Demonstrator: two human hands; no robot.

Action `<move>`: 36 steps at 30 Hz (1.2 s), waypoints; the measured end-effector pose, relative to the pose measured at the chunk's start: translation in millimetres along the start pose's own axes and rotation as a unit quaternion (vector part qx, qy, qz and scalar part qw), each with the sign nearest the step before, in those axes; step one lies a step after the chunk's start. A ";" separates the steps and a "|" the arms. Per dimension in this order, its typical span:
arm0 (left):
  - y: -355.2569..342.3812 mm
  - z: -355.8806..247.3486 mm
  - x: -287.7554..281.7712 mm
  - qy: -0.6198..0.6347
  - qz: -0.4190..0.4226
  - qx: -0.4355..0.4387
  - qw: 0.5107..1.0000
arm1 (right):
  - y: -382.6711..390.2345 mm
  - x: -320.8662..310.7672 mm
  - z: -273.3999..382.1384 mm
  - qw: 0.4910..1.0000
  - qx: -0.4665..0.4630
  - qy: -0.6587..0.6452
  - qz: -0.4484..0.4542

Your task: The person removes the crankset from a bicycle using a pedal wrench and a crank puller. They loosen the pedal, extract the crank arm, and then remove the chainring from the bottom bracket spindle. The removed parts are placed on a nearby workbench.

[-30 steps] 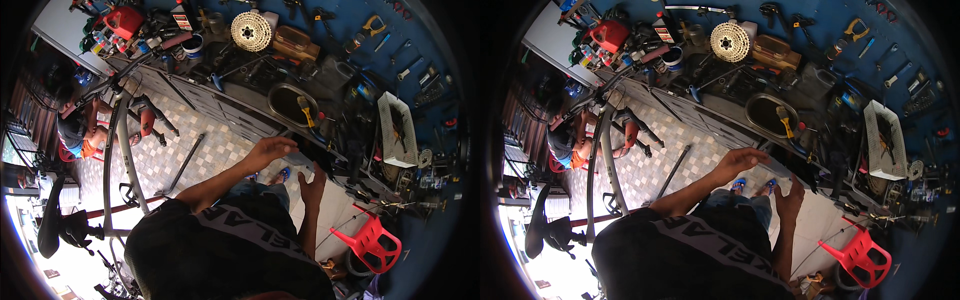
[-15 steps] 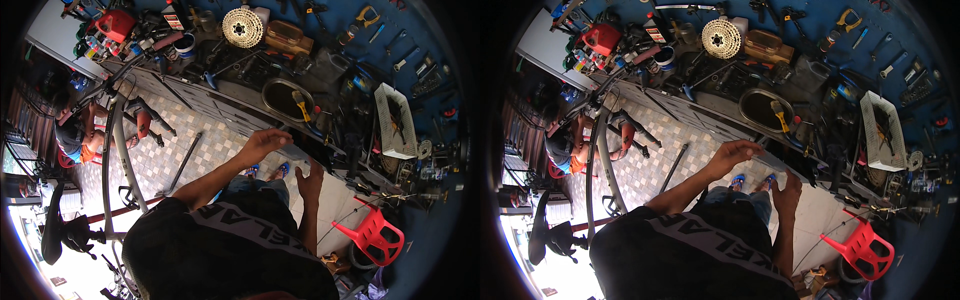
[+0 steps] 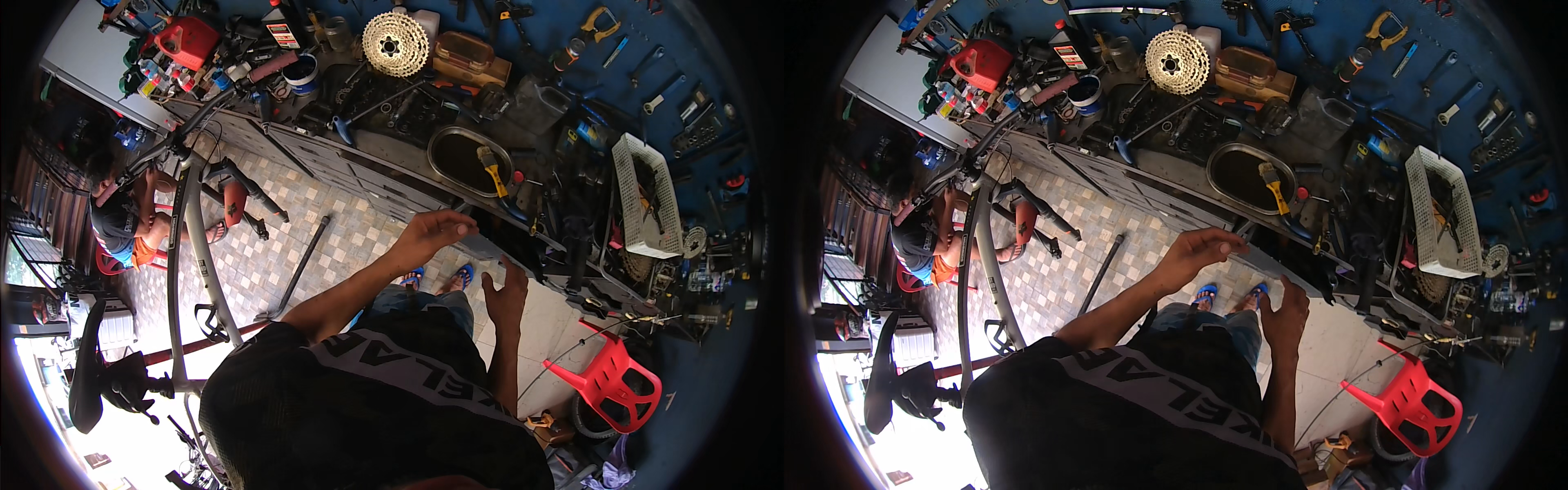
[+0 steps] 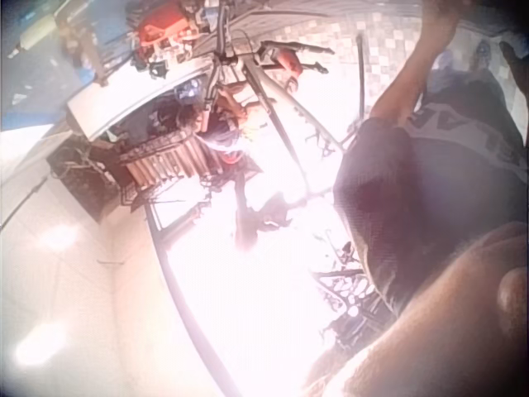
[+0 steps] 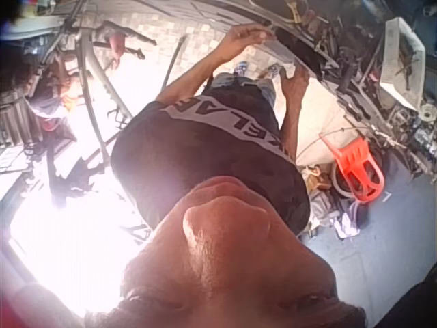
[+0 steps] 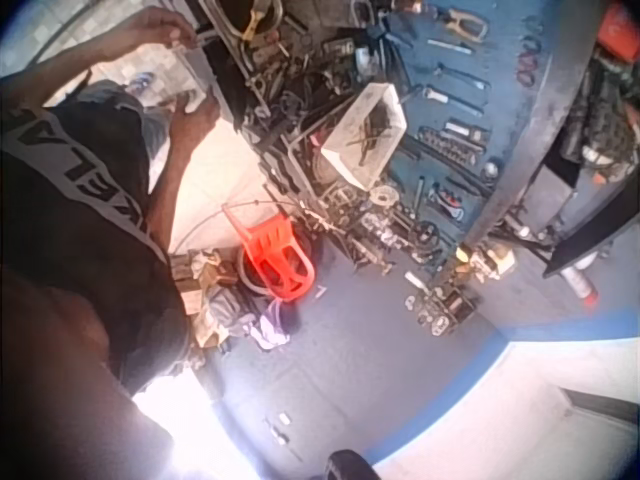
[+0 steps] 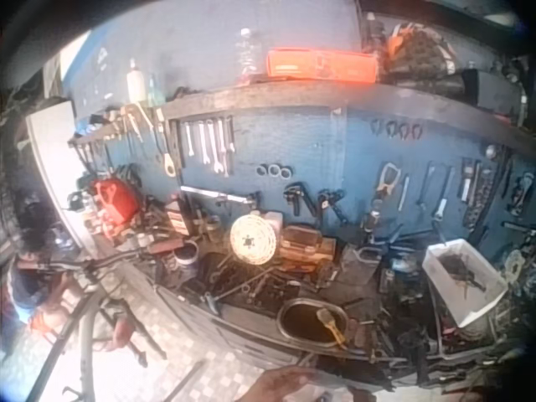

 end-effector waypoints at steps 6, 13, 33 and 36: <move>0.4 0.1 -0.5 -0.008 -0.001 -0.004 1.000 | 0.8 1.3 -2.1 1.000 0.004 0.001 0.005; 0.0 3.5 -1.8 -0.012 -0.002 -0.004 1.000 | 1.5 1.2 -2.7 1.000 0.008 0.003 0.007; 1.6 5.5 0.1 -0.010 -0.001 -0.008 1.000 | 4.6 0.9 -5.2 1.000 -0.002 0.009 0.000; 2.2 4.9 0.4 -0.012 -0.004 -0.006 1.000 | 4.7 1.5 -5.4 1.000 0.014 0.007 0.013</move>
Point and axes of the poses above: each hand's wrist, its own y-axis away from the middle knuckle, its own x-axis out of the palm, z = x × y, the point moved 6 cm from there along -y, towards the middle knuckle, and after that the axes turned 4 degrees about -y, right-handed, at the moved point
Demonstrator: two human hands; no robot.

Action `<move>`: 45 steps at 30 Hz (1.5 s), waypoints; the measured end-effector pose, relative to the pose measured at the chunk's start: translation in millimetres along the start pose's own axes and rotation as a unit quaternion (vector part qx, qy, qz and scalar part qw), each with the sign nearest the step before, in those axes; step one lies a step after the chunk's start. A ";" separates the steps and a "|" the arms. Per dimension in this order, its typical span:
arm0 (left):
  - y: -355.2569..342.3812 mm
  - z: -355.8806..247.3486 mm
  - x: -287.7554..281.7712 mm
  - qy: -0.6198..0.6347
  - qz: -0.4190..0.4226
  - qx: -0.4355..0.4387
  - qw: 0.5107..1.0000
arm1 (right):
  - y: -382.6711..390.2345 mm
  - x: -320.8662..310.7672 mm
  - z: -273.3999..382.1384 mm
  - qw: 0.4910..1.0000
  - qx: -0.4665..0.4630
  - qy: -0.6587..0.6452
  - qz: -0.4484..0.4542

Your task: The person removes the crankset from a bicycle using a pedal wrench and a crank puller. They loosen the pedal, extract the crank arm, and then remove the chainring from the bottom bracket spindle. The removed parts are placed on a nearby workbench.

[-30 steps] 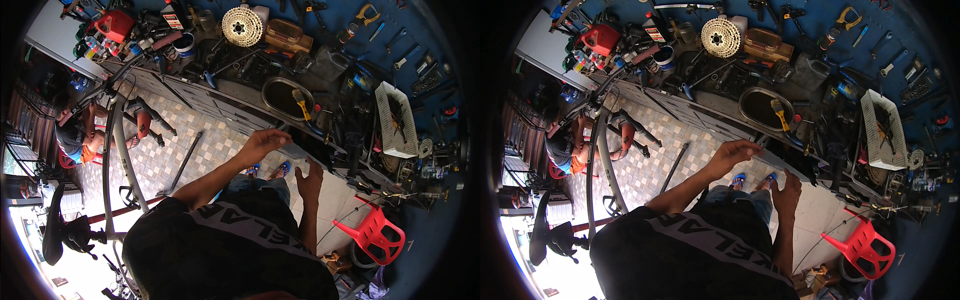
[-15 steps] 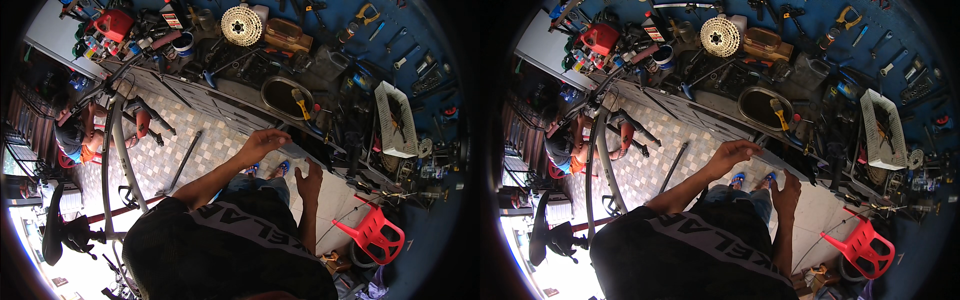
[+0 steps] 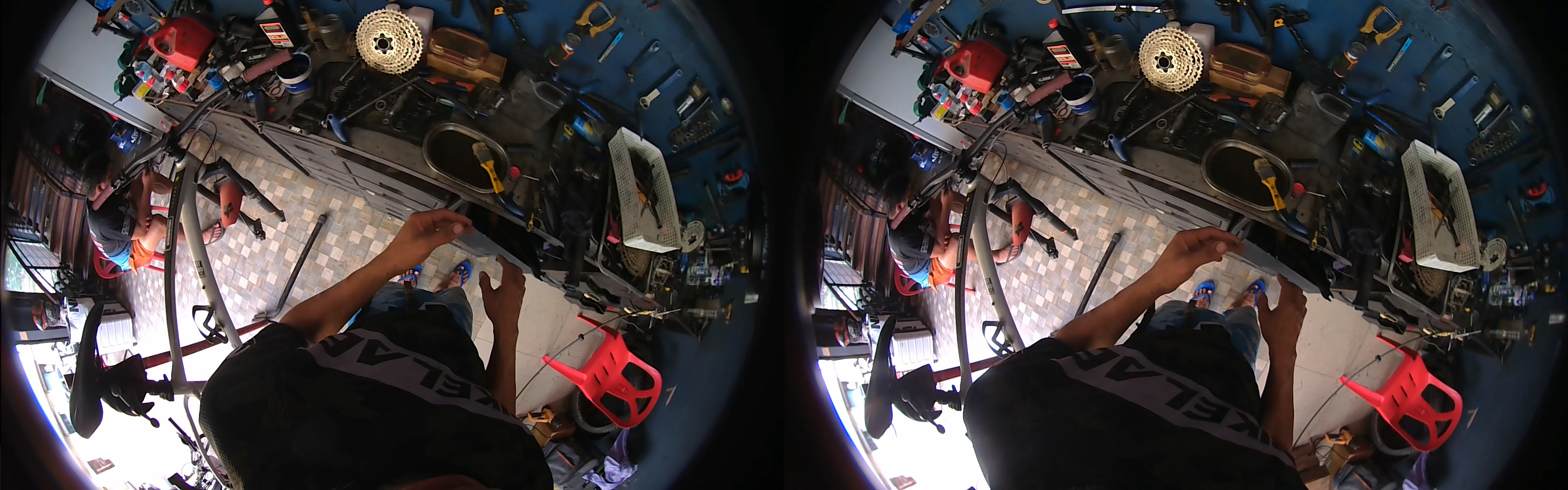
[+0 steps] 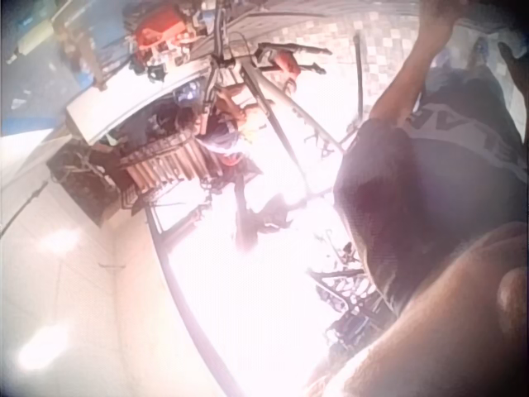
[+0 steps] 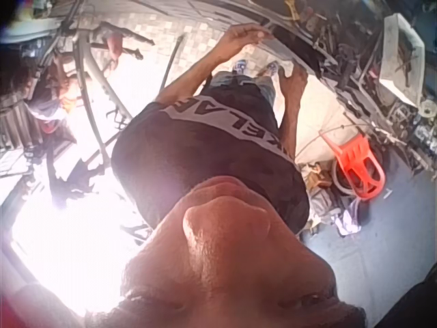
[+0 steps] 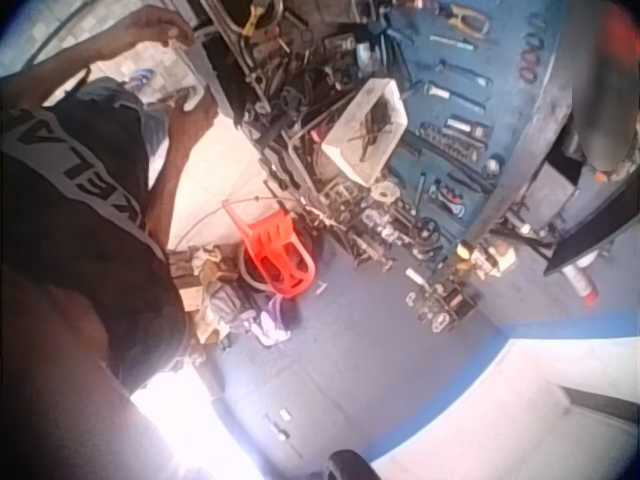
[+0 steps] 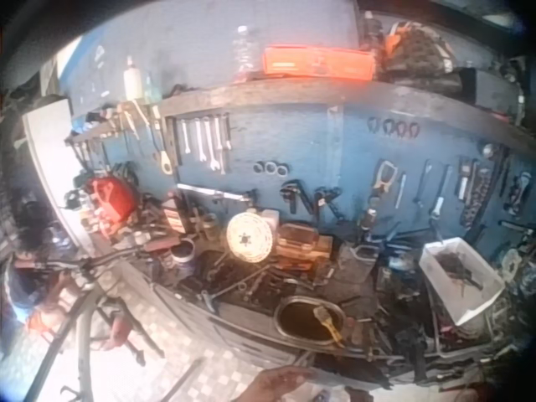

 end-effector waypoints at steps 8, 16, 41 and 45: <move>1.3 -2.1 3.4 -0.009 -0.002 -0.010 1.000 | 4.2 -2.4 0.8 0.999 -0.020 0.008 -0.034; -0.2 1.3 5.8 -0.004 0.006 -0.004 1.000 | 7.1 -4.2 -0.2 1.000 0.012 0.002 -0.015; 0.2 3.5 11.5 0.012 0.014 -0.011 1.000 | 10.0 -4.5 0.5 1.000 0.012 0.012 -0.013; -1.2 6.4 13.3 0.014 0.023 -0.010 1.000 | 13.0 -4.2 -2.5 1.000 0.017 0.010 -0.015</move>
Point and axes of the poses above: each hand's wrist, its own y-axis away from the middle knuckle, its own x-axis out of the palm, z = x × y, the point moved 6 cm from there along -y, towards the middle knuckle, and after that the axes turned 4 degrees about -y, right-handed, at the moved point
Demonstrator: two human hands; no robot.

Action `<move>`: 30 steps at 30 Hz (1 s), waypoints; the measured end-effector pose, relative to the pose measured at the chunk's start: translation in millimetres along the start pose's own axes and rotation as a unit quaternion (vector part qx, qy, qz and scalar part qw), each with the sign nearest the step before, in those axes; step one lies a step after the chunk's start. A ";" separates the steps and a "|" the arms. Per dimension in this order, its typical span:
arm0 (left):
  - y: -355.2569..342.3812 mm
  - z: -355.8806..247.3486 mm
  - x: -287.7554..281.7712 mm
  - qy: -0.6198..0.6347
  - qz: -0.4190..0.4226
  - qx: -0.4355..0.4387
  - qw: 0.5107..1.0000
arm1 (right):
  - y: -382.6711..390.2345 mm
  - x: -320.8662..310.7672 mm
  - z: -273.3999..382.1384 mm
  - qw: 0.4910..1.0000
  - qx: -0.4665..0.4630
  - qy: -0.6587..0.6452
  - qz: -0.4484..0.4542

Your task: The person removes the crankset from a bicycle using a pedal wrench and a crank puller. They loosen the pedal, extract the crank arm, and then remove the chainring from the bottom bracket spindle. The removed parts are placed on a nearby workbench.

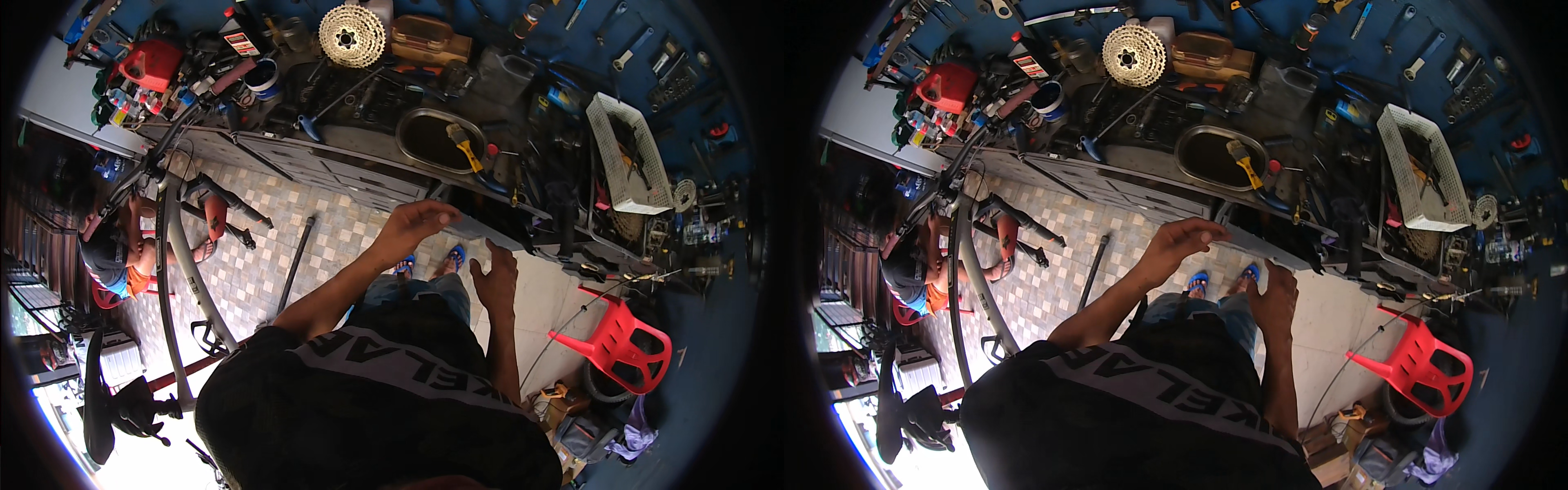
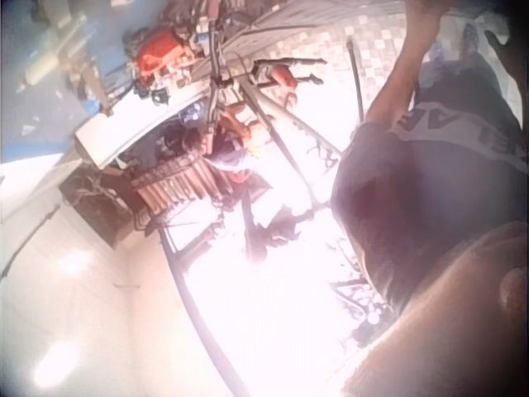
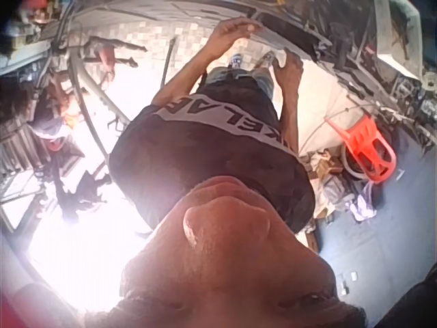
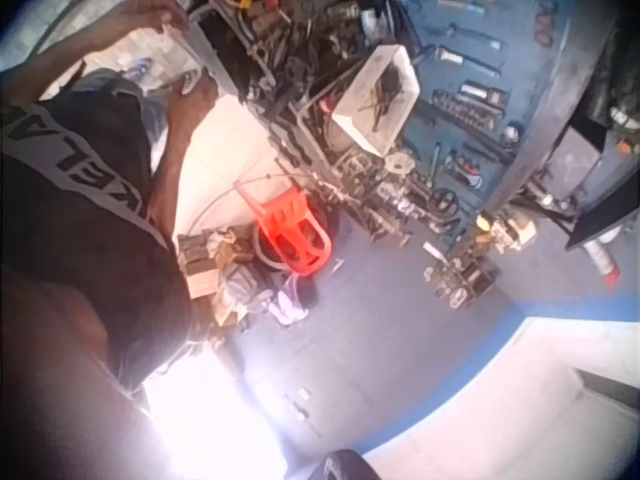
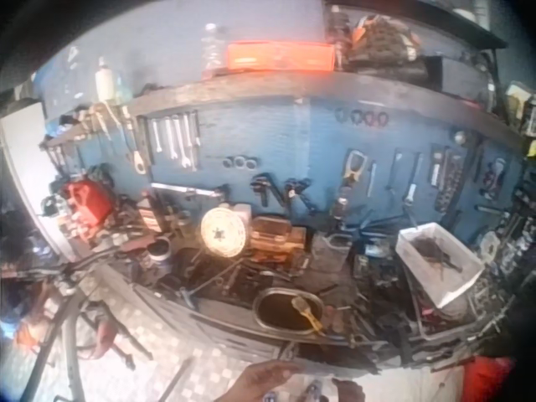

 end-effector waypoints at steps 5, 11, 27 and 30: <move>-0.2 0.6 1.2 -0.013 0.002 -0.007 1.000 | 3.5 -0.5 -2.4 1.000 0.010 0.002 0.000; 0.6 -1.7 3.2 -0.011 0.009 0.000 1.000 | 6.4 0.0 -4.6 1.000 0.011 0.009 -0.001; 2.1 2.0 -2.9 -0.010 0.002 -0.011 1.000 | 2.4 3.4 -1.1 1.000 0.015 0.015 0.017; 2.0 1.0 -3.3 -0.009 0.002 -0.009 1.000 | 2.1 3.9 -1.1 1.000 0.013 0.013 0.018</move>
Point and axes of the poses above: each hand's wrist, its own y-axis away from the middle knuckle, its own x-axis out of the palm, z = x × y, the point moved 6 cm from there along -y, towards the middle knuckle, and after that the axes turned 4 degrees about -y, right-handed, at the moved point
